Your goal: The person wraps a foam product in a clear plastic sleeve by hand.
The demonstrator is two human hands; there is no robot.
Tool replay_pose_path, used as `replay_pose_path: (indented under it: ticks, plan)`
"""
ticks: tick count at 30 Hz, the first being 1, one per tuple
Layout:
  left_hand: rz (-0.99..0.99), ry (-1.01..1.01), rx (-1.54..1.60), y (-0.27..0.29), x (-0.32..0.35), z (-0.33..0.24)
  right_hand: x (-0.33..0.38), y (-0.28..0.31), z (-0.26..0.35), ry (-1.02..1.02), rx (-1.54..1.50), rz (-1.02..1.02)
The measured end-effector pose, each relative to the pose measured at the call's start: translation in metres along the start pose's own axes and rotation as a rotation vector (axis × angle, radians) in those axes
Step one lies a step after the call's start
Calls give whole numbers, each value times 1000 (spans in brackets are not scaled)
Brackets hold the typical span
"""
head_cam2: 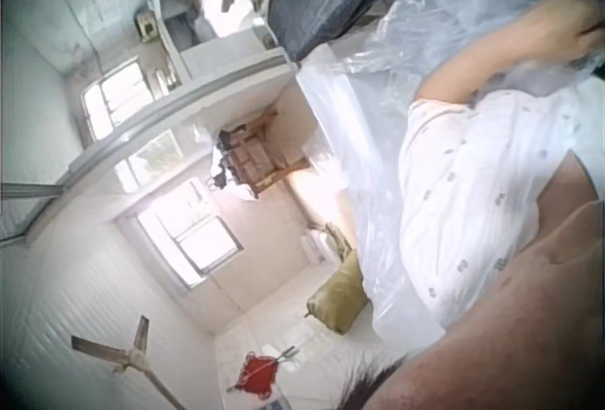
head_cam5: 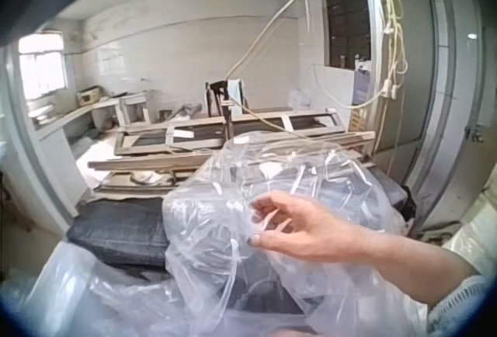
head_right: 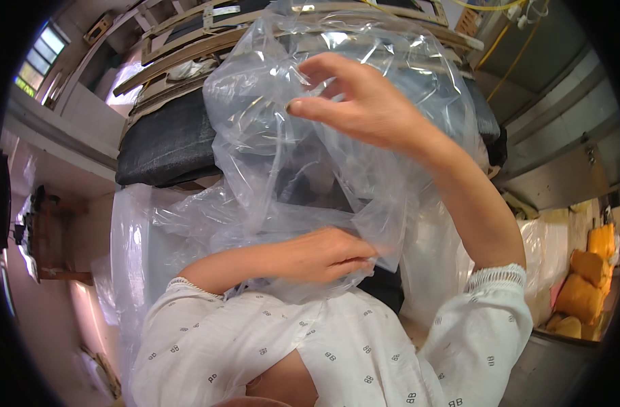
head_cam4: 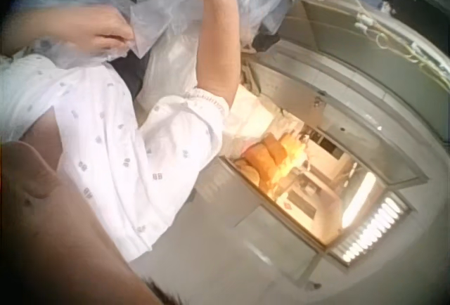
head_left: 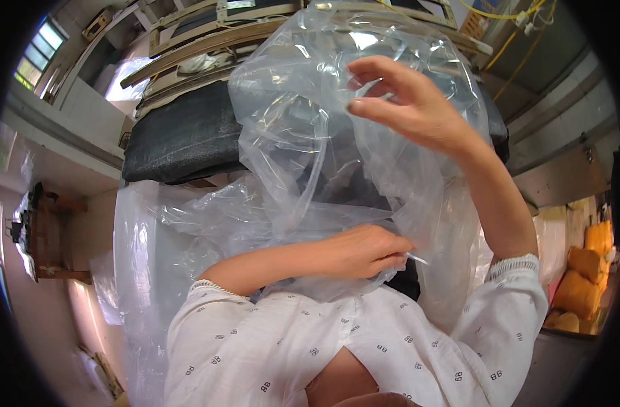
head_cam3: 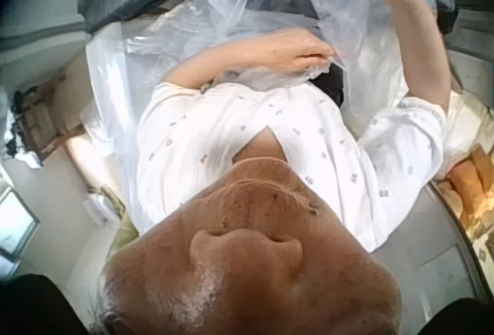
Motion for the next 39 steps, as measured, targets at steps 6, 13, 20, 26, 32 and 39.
replay_pose_path:
  ticks: [6, 13, 20, 26, 32, 39]
  plan:
    - [-508, -144, -192, 100, -3, -47, 14, -7, -32, -185, -253, 81]
    - [-745, -54, -475, 217, -20, -37, 33, -20, -22, -234, -451, 154]
    - [-935, -187, -319, 212, 11, -38, 28, -27, -8, -73, -380, 58]
    - [-1077, -343, -498, 220, 51, -64, 20, -36, 40, 125, -88, 142]
    - [-1272, -356, -419, 250, 103, -79, -10, -20, 110, 1032, 485, -310]
    - [-1848, -252, -512, 332, 284, -139, -50, 2, 51, 478, 756, 86]
Point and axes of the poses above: each hand's wrist, its own x-axis away from the middle knuckle, its own y-axis out of the back of the hand, z = x × y, the point moved 10 cm from there along -x, towards the middle knuckle, and after that the axes turned 14 degrees about -z, right-handed, at the moved point
